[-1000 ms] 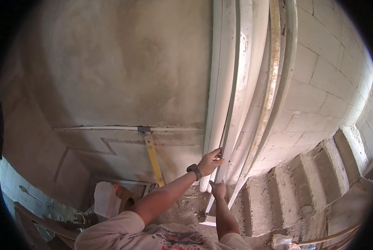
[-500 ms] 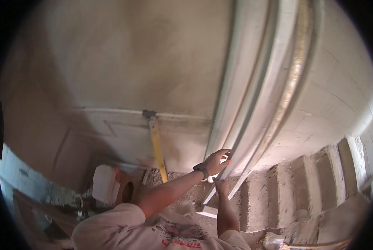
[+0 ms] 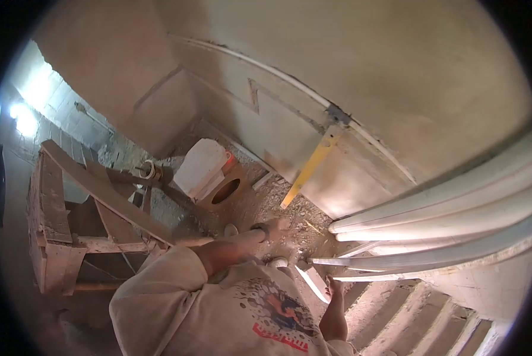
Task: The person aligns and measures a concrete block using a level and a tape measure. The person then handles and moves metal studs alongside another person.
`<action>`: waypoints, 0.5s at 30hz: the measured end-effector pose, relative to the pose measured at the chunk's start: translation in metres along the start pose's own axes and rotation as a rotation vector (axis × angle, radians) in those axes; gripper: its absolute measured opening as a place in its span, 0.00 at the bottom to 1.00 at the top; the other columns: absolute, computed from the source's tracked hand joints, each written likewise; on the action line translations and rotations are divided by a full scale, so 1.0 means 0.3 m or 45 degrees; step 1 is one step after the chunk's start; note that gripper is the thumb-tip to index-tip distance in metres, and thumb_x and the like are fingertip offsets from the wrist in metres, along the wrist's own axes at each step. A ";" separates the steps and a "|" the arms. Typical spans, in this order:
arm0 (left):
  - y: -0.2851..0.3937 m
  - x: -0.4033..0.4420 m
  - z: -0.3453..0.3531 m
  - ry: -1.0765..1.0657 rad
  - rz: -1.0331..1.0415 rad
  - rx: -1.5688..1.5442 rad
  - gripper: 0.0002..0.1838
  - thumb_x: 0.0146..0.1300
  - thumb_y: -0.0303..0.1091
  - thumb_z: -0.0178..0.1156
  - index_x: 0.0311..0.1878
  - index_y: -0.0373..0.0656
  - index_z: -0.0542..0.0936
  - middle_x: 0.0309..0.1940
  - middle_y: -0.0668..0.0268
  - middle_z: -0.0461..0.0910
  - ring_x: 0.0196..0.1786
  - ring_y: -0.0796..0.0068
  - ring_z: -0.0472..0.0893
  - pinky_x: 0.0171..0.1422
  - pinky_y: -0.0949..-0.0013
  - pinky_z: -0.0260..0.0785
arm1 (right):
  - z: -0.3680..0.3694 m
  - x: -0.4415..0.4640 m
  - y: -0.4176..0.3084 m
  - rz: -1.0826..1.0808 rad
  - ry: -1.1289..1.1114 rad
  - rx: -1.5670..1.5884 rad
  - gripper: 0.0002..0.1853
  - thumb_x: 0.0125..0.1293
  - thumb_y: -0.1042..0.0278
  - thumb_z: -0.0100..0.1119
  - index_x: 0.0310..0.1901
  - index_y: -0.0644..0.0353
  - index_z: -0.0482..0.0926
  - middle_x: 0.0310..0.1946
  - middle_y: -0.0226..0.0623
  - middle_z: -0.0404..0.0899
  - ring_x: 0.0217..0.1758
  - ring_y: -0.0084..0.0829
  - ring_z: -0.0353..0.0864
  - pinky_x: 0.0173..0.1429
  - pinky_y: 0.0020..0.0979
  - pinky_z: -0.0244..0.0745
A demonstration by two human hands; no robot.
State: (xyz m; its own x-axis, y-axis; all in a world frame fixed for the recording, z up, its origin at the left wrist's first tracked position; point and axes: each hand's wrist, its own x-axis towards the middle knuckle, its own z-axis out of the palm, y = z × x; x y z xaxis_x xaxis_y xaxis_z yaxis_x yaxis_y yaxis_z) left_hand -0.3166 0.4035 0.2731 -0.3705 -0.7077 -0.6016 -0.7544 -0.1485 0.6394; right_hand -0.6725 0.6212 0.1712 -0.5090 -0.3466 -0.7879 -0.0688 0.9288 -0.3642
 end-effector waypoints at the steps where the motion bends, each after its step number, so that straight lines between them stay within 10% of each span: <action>1: -0.072 -0.025 -0.014 0.022 -0.063 -0.101 0.41 0.57 0.57 0.63 0.67 0.37 0.70 0.61 0.45 0.75 0.61 0.50 0.77 0.66 0.57 0.68 | 0.023 -0.010 -0.004 0.047 -0.061 -0.039 0.35 0.57 0.45 0.69 0.63 0.53 0.74 0.30 0.35 0.79 0.25 0.31 0.77 0.27 0.36 0.75; 9: -0.457 -0.170 -0.264 0.235 -0.298 -0.352 0.40 0.59 0.57 0.64 0.67 0.39 0.68 0.58 0.50 0.78 0.58 0.56 0.80 0.61 0.57 0.72 | 0.304 -0.104 -0.338 -0.252 -0.225 -0.395 0.20 0.61 0.47 0.67 0.35 0.58 0.77 0.21 0.30 0.77 0.18 0.23 0.72 0.19 0.28 0.63; 15: -0.845 -0.002 -0.403 0.461 -0.196 -0.362 0.37 0.61 0.52 0.63 0.67 0.40 0.68 0.58 0.52 0.77 0.58 0.52 0.79 0.61 0.54 0.71 | 0.635 -0.206 -0.624 -0.550 -0.256 -0.462 0.24 0.62 0.48 0.65 0.43 0.65 0.84 0.27 0.41 0.84 0.29 0.29 0.81 0.36 0.34 0.75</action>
State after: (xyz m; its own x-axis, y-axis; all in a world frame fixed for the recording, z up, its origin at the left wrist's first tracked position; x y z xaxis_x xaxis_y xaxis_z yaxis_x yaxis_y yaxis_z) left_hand -0.0596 0.3581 0.1693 -0.0157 -0.8502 -0.5262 -0.5888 -0.4175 0.6921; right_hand -0.4648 0.4438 0.1934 -0.1997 -0.6882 -0.6974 -0.5404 0.6711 -0.5075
